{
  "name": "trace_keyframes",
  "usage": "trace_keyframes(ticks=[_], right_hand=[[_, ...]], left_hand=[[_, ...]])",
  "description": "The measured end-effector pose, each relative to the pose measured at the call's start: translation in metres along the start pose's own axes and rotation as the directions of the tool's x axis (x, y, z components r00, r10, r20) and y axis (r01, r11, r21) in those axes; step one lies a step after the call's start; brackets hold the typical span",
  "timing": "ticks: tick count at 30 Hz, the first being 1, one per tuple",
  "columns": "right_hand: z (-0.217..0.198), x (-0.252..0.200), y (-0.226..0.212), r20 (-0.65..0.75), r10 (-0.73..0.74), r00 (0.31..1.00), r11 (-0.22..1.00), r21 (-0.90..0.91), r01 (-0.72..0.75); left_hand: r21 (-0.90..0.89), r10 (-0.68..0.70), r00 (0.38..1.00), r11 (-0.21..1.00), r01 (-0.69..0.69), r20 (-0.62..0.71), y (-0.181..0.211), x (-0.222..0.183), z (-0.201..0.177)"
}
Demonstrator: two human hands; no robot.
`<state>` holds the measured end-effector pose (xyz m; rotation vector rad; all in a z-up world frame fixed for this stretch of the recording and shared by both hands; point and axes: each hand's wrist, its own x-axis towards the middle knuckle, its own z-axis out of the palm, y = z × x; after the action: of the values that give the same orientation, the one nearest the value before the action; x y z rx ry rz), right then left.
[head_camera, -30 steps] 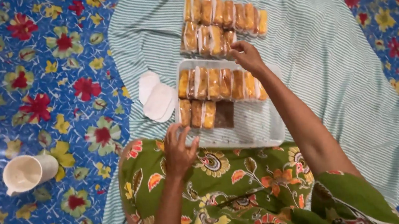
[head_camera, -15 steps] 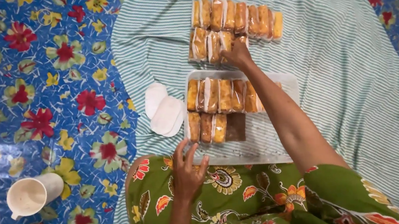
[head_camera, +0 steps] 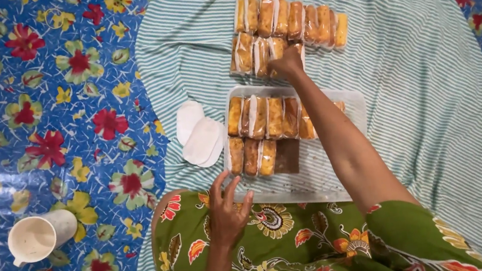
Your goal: Wrapping individual rectangular cakes in plastic film and organizing them into a plastic container.
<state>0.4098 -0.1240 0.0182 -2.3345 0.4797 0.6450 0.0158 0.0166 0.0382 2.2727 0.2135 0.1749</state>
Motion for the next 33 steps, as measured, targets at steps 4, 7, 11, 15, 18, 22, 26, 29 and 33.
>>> trace_keyframes(ticks=[4, 7, 11, 15, 18, 22, 26, 29, 33], right_hand=[[-0.002, 0.004, 0.003, -0.015, -0.037, 0.999, 0.997, -0.072, 0.036], [-0.009, 0.014, 0.007, 0.036, -0.008, 0.999, 0.999, 0.036, 0.006], [-0.013, 0.025, 0.016, 0.033, -0.042, 0.999, 0.998, 0.038, 0.041], [-0.003, 0.013, 0.011, 0.035, -0.105, 0.994, 0.974, -0.2, 0.11], [-0.005, -0.017, -0.004, -0.013, -0.073, 0.997, 0.988, -0.136, 0.071], [-0.011, -0.027, -0.009, -0.001, -0.05, 0.999, 0.985, -0.163, 0.05], [-0.012, 0.014, 0.014, 0.069, -0.06, 0.996, 0.998, 0.033, 0.058], [-0.03, 0.022, 0.02, 0.23, 0.026, 0.973, 0.968, 0.235, -0.081], [-0.061, -0.018, 0.027, 0.453, -0.158, 0.877, 0.778, 0.604, -0.172]], left_hand=[[-0.021, -0.037, 0.999, 0.999, 0.038, 0.03, 0.003, 0.0, -0.003], [-0.004, 0.0, 1.0, 1.0, 0.0, -0.003, -0.002, 0.0, 0.001], [0.018, 0.042, 0.999, 0.999, -0.041, -0.03, -0.005, -0.001, 0.003], [0.008, 0.004, 1.0, 1.0, -0.004, -0.007, -0.004, -0.003, 0.003], [-0.006, -0.005, 1.0, 1.0, 0.005, -0.001, -0.002, -0.002, 0.002], [-0.016, 0.004, 1.0, 1.0, -0.004, -0.016, -0.001, -0.001, 0.002], [-0.014, -0.03, 0.999, 0.999, 0.03, 0.01, 0.001, 0.0, -0.002], [-0.026, -0.024, 1.0, 0.999, 0.023, -0.001, 0.001, -0.001, -0.002], [-0.008, 0.043, 0.998, 0.999, -0.043, -0.055, -0.003, -0.003, 0.003]])
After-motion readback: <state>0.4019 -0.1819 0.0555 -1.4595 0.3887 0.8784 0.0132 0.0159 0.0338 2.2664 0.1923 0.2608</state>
